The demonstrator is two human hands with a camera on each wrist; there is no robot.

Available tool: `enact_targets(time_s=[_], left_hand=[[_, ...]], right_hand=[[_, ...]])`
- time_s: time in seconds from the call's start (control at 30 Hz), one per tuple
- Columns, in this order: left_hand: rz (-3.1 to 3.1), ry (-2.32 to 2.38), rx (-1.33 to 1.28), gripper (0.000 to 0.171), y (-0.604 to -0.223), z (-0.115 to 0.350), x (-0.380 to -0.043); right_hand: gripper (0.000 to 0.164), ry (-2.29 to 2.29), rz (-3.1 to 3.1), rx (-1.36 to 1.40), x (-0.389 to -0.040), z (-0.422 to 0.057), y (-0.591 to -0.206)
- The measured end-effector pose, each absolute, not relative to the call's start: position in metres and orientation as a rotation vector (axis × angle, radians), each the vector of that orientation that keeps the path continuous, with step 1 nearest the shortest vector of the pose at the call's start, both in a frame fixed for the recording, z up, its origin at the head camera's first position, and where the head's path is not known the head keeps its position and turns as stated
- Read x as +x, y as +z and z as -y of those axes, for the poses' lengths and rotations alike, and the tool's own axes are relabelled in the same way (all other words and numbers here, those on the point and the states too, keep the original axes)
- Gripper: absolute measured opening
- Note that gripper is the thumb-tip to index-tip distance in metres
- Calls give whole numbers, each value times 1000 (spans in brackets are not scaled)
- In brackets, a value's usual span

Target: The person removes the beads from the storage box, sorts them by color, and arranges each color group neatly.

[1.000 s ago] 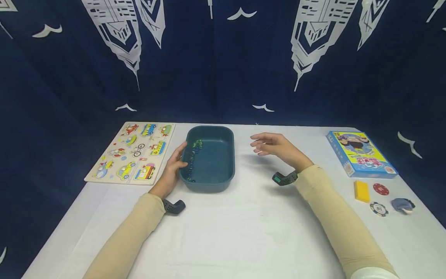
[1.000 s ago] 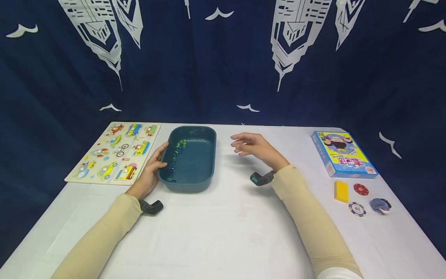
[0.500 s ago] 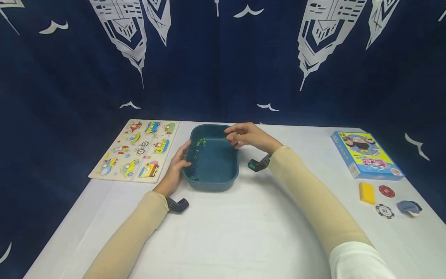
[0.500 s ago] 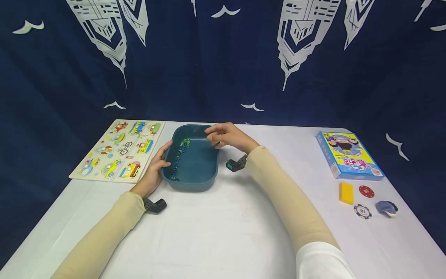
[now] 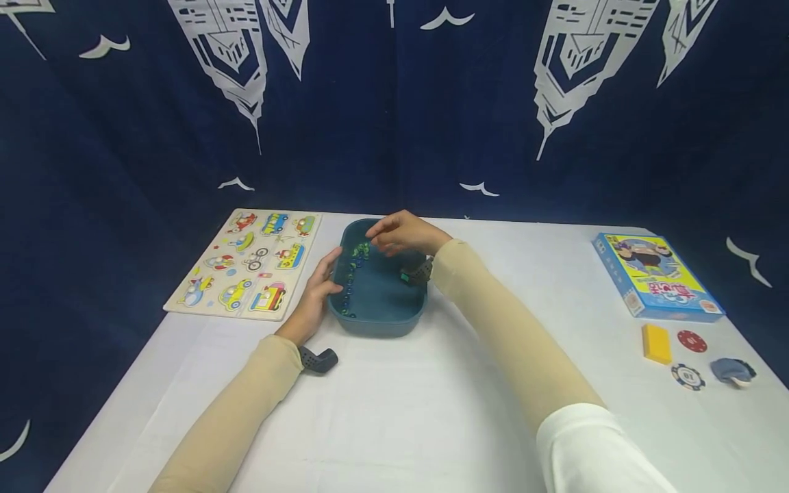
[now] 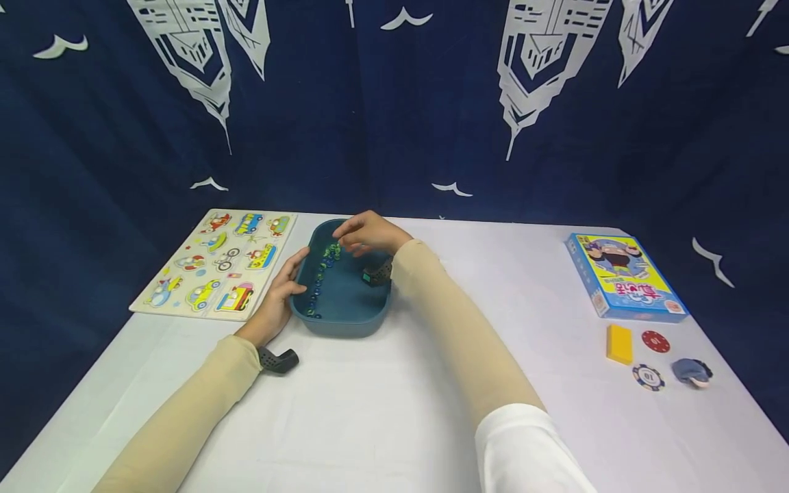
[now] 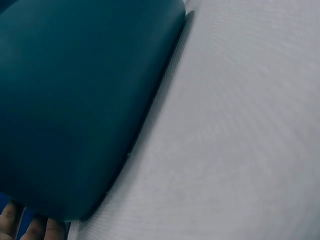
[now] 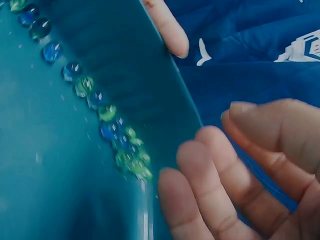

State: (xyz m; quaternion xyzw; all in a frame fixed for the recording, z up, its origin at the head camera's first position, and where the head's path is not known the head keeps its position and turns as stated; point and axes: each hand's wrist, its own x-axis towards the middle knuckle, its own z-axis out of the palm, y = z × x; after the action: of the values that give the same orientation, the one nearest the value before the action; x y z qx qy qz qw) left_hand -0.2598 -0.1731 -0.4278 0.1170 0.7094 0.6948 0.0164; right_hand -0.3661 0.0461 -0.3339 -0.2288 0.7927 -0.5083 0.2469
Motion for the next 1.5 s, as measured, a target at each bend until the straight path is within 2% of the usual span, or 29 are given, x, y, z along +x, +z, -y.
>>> enact_targets(time_s=[0.47, 0.9, 1.3, 1.5], left_hand=[[-2186, 2167, 362, 81, -425, 175, -259], [-2169, 2167, 342, 82, -424, 176, -259], [-2165, 2192, 356, 84, -426, 173, -260], [-2189, 2184, 408, 83, -428, 175, -261]], right_hand=[[28, -1479, -2281, -226, -368, -11, -361], [21, -1167, -2465, -378, -388, -16, -380], [13, -958, -2600, -502, -392, -6, -380], [8, -999, -2538, -491, -391, -8, -372]])
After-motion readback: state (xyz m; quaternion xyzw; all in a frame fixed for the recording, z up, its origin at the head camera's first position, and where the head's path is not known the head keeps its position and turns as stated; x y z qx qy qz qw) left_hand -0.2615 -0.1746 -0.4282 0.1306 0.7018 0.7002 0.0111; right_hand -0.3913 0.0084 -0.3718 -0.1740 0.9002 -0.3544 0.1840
